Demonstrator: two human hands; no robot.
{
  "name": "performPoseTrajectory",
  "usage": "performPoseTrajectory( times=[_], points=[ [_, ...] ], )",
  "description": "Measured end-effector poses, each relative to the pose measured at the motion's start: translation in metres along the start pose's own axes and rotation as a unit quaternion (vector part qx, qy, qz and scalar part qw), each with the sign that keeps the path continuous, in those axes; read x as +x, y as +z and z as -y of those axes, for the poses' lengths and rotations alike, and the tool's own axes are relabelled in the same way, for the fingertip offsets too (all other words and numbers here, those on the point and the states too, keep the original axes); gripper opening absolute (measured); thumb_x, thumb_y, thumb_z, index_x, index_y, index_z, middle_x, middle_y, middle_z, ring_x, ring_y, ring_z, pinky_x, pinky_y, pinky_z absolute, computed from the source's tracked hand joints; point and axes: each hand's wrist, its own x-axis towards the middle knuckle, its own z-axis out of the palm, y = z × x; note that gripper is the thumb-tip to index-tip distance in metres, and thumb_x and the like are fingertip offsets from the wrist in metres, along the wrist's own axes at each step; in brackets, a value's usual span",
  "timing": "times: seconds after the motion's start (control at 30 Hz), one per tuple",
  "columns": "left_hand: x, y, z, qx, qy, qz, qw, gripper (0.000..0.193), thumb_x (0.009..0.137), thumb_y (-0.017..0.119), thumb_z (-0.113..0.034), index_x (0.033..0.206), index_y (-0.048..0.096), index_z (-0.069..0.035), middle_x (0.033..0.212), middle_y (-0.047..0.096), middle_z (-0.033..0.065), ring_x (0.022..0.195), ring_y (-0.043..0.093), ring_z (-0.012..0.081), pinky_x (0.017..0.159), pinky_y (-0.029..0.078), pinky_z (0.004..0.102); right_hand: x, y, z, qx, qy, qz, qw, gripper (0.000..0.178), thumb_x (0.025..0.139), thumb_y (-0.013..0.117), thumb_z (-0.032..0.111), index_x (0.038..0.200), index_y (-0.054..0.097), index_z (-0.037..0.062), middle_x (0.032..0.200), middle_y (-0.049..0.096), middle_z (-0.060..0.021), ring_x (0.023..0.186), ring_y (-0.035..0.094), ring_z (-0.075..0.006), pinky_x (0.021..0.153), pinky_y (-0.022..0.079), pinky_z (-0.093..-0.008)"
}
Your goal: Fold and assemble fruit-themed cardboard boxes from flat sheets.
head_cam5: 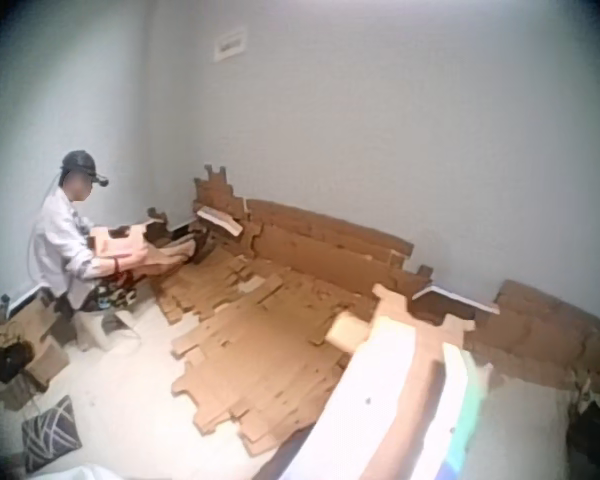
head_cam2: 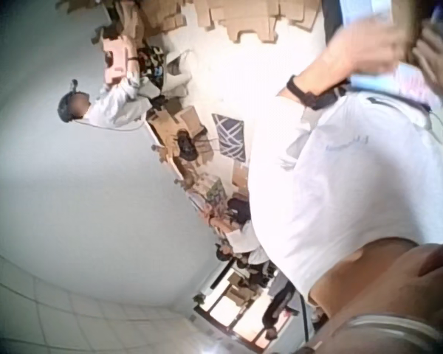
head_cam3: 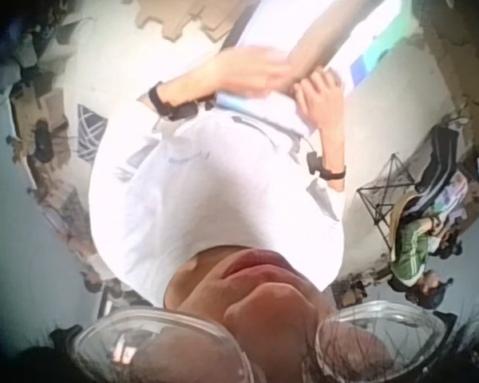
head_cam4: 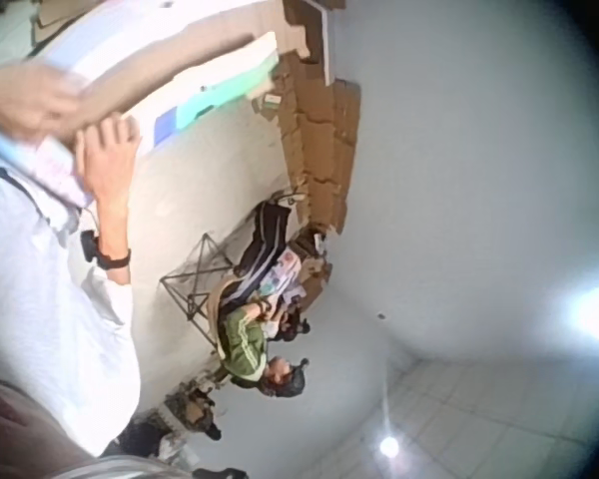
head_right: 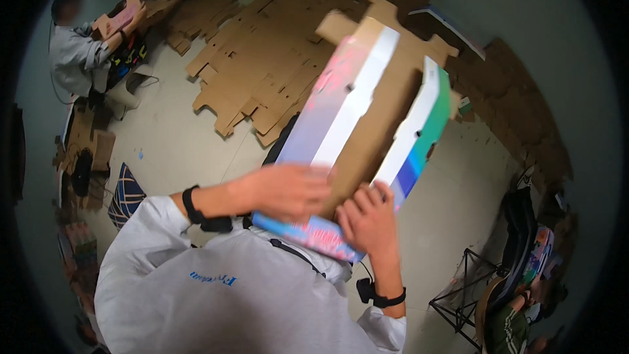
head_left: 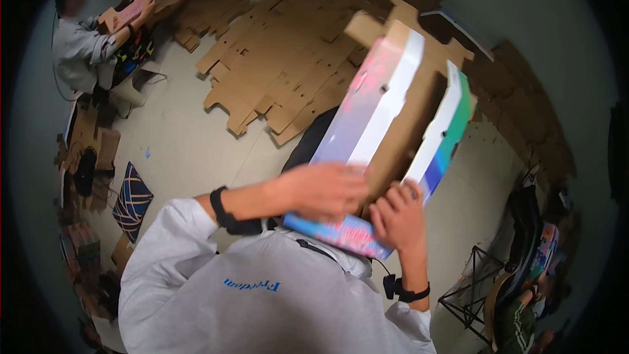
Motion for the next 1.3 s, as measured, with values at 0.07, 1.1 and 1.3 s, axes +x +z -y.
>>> performPoseTrajectory(
  times=[0.07, 1.1, 1.3],
  points=[
    [-0.008, 0.010, -0.020, -0.049, 0.047, 0.019, 0.998, 0.020, 0.083, 0.069, -0.024, 0.091, 0.066, -0.006, 0.094, 0.061, 0.0089, 0.102, 0.065, 0.0317, 0.102, 0.052, 0.0418, -0.015, 0.004, 0.018, 0.041, -0.022, 0.003, 0.999, 0.017, 0.087, 0.077, 0.021, 0.081, 0.067, 0.0087, 0.090, 0.063, -0.0079, 0.106, 0.064, -0.0255, 0.112, 0.041, -0.0488],
    [0.056, -0.006, 0.139, 0.029, -0.386, -0.487, 0.783, 0.017, 0.099, 0.065, -0.018, 0.106, 0.068, -0.002, 0.102, 0.067, 0.0127, 0.092, 0.061, 0.0282, 0.093, 0.051, 0.0423, 0.042, -0.003, -0.171, 0.127, 0.277, -0.432, 0.849, 0.027, 0.110, 0.054, 0.021, 0.106, 0.072, 0.0018, 0.105, 0.072, -0.0133, 0.101, 0.067, -0.0263, 0.094, 0.052, -0.0420],
    [0.008, 0.013, 0.194, -0.619, -0.501, -0.376, 0.475, 0.032, 0.107, 0.056, -0.011, 0.138, 0.059, -0.002, 0.126, 0.066, 0.0092, 0.108, 0.065, 0.0183, 0.098, 0.054, 0.0332, -0.010, 0.053, -0.257, 0.766, 0.408, -0.313, 0.385, 0.032, 0.113, 0.051, 0.024, 0.136, 0.063, 0.0058, 0.120, 0.072, -0.0111, 0.110, 0.069, -0.0193, 0.095, 0.058, -0.0396]
  ],
)
